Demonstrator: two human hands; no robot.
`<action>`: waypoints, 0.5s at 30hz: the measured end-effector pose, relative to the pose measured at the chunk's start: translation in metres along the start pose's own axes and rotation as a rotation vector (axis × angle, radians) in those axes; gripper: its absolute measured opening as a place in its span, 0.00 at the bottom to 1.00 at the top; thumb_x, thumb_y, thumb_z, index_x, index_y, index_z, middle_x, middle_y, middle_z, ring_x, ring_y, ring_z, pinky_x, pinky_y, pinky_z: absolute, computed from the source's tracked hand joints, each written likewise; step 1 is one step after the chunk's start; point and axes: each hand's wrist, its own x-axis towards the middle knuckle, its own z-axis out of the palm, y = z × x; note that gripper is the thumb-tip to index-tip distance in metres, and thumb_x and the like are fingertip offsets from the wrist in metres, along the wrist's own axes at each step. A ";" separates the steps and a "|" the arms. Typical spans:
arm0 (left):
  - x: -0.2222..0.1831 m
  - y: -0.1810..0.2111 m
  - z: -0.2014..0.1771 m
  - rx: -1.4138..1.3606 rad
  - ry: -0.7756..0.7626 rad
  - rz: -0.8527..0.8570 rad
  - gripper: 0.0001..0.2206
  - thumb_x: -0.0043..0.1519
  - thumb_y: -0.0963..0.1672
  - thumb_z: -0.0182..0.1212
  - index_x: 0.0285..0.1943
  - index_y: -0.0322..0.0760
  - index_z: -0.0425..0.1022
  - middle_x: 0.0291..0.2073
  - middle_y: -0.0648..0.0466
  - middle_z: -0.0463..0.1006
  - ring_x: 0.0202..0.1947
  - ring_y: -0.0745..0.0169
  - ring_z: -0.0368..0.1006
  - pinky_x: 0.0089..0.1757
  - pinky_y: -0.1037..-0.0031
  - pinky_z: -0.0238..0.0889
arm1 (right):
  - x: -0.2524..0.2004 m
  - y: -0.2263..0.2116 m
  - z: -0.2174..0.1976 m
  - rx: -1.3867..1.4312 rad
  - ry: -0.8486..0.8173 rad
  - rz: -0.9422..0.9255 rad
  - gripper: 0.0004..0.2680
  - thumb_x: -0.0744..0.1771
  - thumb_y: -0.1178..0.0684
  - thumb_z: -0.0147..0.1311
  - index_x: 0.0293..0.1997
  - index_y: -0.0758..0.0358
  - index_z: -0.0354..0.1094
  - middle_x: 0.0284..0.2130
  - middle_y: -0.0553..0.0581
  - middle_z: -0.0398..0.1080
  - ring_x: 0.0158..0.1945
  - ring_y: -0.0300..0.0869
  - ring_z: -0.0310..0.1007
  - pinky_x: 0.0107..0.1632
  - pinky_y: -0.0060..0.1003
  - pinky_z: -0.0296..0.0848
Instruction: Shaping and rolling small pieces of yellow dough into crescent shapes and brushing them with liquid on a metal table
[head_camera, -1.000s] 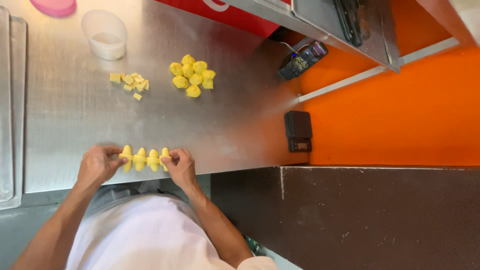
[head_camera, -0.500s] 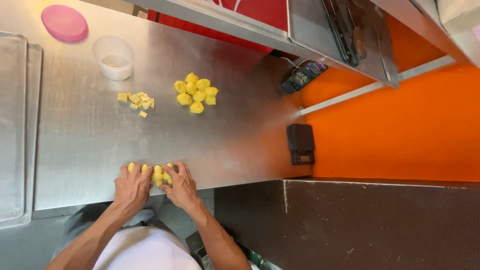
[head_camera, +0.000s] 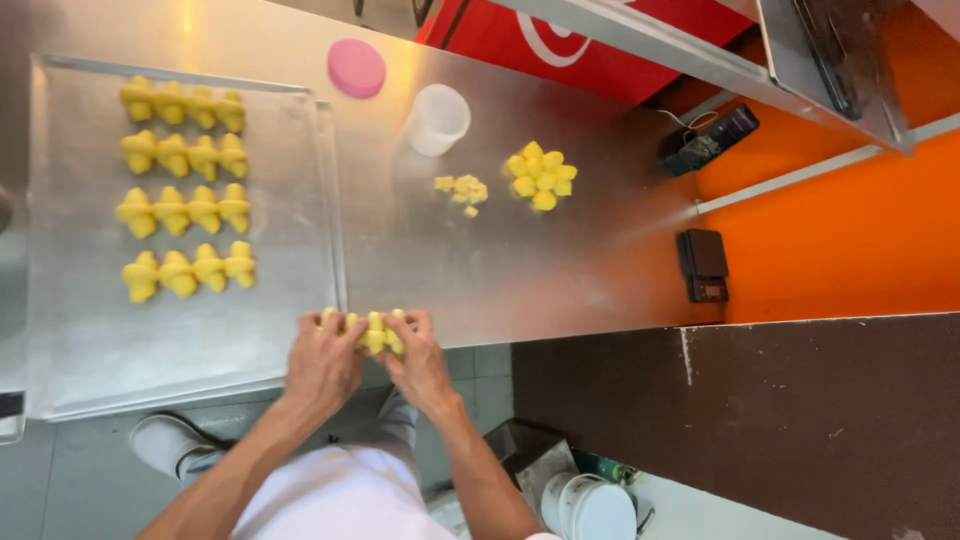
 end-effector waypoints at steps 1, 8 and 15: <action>-0.018 -0.028 -0.016 -0.007 0.008 -0.012 0.14 0.41 0.48 0.59 0.36 0.54 0.64 0.27 0.59 0.66 0.35 0.55 0.65 0.35 0.74 0.63 | 0.003 -0.017 0.030 -0.011 -0.009 -0.008 0.18 0.54 0.62 0.57 0.44 0.60 0.61 0.37 0.64 0.55 0.34 0.62 0.66 0.35 0.46 0.69; -0.060 -0.148 -0.069 0.103 0.084 -0.190 0.17 0.38 0.49 0.62 0.35 0.57 0.65 0.24 0.59 0.63 0.34 0.52 0.65 0.26 0.72 0.68 | 0.034 -0.114 0.115 0.026 -0.123 -0.064 0.17 0.55 0.57 0.56 0.46 0.54 0.59 0.39 0.62 0.53 0.37 0.62 0.65 0.40 0.46 0.67; -0.064 -0.170 -0.010 0.074 -0.074 -0.273 0.18 0.41 0.51 0.60 0.41 0.59 0.65 0.29 0.58 0.64 0.37 0.52 0.60 0.31 0.67 0.67 | 0.046 -0.096 0.143 -0.149 -0.257 -0.001 0.20 0.54 0.55 0.57 0.48 0.47 0.56 0.38 0.61 0.53 0.40 0.62 0.64 0.42 0.49 0.66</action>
